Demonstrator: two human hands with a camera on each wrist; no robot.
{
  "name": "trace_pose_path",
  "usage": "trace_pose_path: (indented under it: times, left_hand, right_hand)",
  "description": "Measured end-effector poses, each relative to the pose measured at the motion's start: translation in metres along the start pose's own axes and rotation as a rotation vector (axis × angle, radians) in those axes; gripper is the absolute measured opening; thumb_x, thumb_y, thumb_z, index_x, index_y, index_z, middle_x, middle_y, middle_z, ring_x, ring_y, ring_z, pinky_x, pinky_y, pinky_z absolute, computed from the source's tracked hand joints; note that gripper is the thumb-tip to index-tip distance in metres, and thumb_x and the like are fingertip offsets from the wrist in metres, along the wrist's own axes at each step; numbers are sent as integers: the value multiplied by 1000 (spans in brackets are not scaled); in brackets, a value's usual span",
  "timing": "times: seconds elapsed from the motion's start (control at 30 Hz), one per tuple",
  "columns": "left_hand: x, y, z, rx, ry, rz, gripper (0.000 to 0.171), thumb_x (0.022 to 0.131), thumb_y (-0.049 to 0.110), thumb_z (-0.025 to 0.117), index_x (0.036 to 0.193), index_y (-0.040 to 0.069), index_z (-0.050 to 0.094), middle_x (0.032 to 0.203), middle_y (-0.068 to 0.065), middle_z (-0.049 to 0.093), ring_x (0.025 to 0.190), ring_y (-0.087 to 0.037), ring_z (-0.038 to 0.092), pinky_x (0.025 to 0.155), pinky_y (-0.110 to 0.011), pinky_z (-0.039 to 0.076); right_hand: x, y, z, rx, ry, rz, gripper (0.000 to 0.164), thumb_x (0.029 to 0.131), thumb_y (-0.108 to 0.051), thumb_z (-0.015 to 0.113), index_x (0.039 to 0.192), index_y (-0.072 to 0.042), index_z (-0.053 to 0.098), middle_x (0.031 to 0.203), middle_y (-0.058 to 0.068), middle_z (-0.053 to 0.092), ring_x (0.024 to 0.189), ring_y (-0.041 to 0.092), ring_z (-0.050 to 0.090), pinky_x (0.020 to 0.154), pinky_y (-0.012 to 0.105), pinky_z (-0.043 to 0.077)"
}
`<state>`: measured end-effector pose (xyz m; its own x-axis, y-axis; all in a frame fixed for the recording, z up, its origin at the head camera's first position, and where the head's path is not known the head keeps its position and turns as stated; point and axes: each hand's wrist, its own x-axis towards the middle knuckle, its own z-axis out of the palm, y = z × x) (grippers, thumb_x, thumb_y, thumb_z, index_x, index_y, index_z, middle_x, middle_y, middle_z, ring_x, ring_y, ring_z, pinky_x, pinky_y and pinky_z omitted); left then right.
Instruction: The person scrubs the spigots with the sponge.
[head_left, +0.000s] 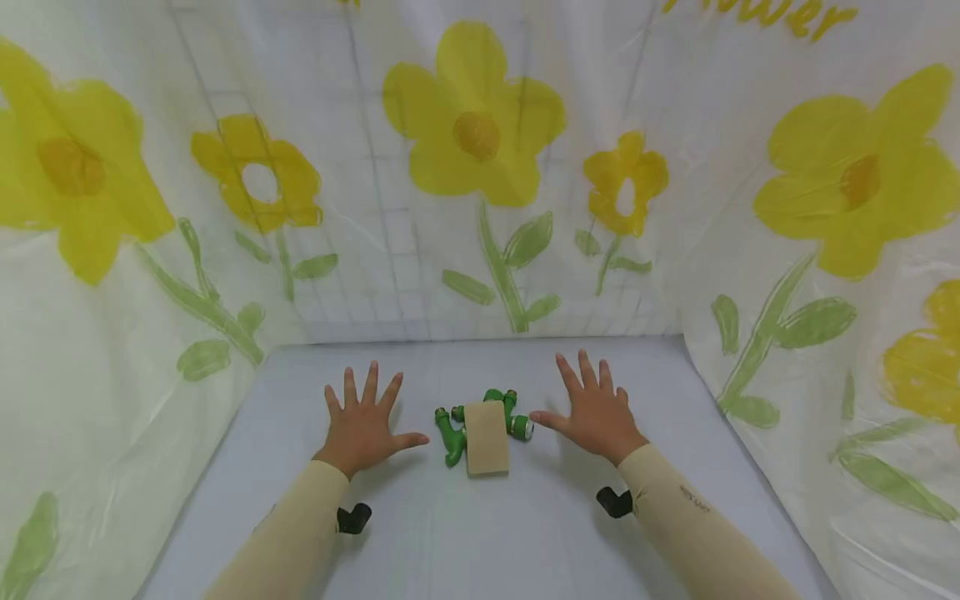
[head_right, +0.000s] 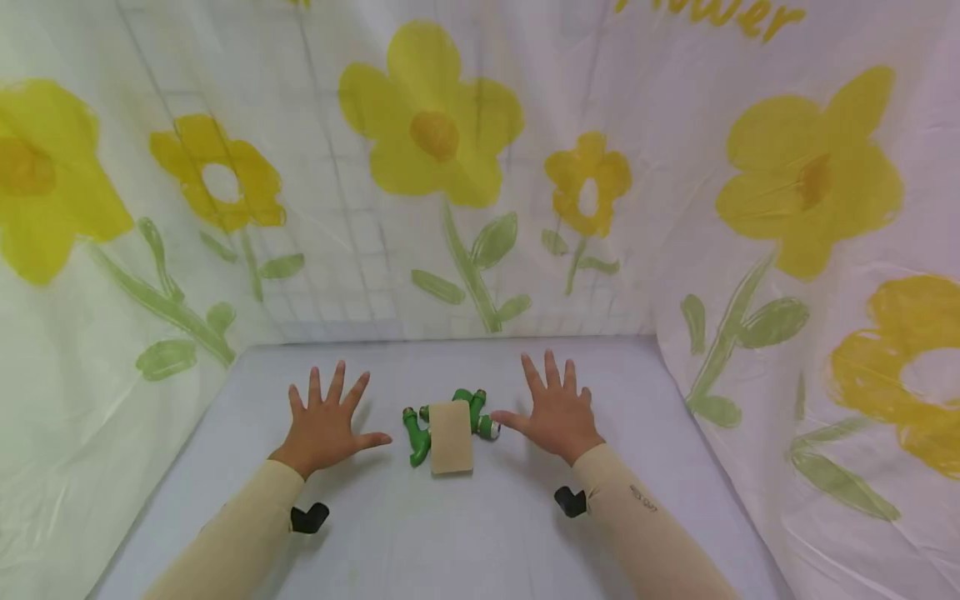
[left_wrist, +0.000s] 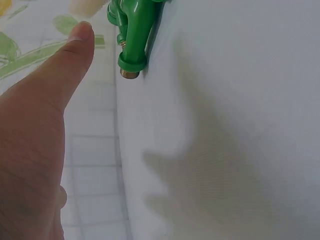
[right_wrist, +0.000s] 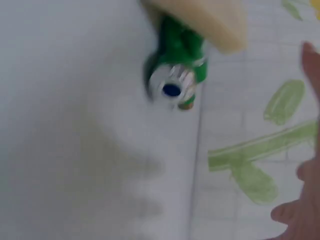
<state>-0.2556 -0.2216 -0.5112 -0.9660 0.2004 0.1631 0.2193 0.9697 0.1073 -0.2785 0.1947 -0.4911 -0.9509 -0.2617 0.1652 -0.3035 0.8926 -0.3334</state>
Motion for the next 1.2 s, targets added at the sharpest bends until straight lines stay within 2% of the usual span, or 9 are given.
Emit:
trace_pose_path:
  times: [0.2, 0.3, 0.4, 0.53, 0.73, 0.9, 1.0, 1.1, 1.2]
  left_hand:
    - [1, 8, -4, 13, -21, -3, 131, 77, 99, 60, 174, 16, 29, 177, -29, 8, 155, -66, -1, 113, -89, -2]
    - [7, 11, -8, 25, -18, 4, 131, 78, 100, 59, 175, 17, 27, 177, -28, 6, 156, -65, -3, 114, -88, -3]
    - [10, 12, -12, 26, -22, 0, 131, 78, 101, 57, 175, 19, 24, 178, -27, 2, 156, -64, -5, 114, -87, -5]
    - [7, 14, -14, 19, -46, -17, 132, 77, 102, 55, 176, 21, 22, 178, -26, -1, 156, -64, -7, 114, -87, -5]
    - [-2, 19, -11, -13, -59, -34, 132, 77, 101, 57, 176, 20, 22, 178, -26, -1, 156, -64, -7, 114, -87, -6]
    - [-6, 26, -9, -37, -56, -41, 131, 78, 101, 57, 176, 22, 21, 178, -25, -3, 156, -63, -8, 114, -86, -7]
    - [-7, 28, -9, -39, -50, -46, 131, 78, 101, 57, 176, 22, 20, 178, -25, -3, 156, -63, -7, 114, -86, -6]
    - [-9, 29, -10, -47, -48, -56, 131, 79, 99, 59, 176, 21, 21, 178, -25, -2, 156, -63, -7, 114, -86, -6]
    - [-7, 34, -10, -55, -50, -43, 129, 79, 99, 59, 176, 22, 22, 178, -26, -2, 156, -64, -5, 114, -87, -5]
  right_hand:
    - [-7, -1, -7, 727, 106, 52, 93, 111, -55, 58, 176, -17, 3, 177, 22, 15, 158, 49, 23, 121, 72, 29]
    - [-11, -2, -11, 933, 174, 65, 85, 113, -49, 55, 176, -22, 4, 174, 21, 20, 154, 47, 33, 117, 70, 37]
    - [-10, -6, -14, 1023, 181, 49, 83, 114, -47, 54, 176, -24, 4, 173, 19, 22, 153, 44, 36, 116, 70, 39]
    - [-10, -19, -9, 992, 149, 56, 86, 112, -45, 60, 176, -25, 7, 172, 18, 25, 151, 43, 38, 114, 70, 41]
    - [-15, -56, 18, 778, 105, 44, 104, 101, -45, 79, 176, -22, 11, 169, 17, 32, 144, 45, 43, 107, 67, 46]
    - [-18, -84, 38, 597, 137, 54, 118, 89, -57, 88, 174, -14, 19, 158, 20, 42, 134, 42, 47, 102, 63, 50]
    - [-17, -94, 50, 456, 182, 78, 117, 86, -52, 93, 172, -9, 26, 153, 25, 45, 131, 42, 47, 100, 61, 52]
    - [-19, -100, 60, 343, 227, 101, 111, 83, -34, 97, 169, -6, 32, 150, 29, 45, 128, 49, 49, 96, 62, 54]
    - [-23, -99, 65, 259, 256, 134, 107, 81, -19, 94, 168, -7, 33, 149, 28, 44, 124, 49, 52, 91, 62, 56]
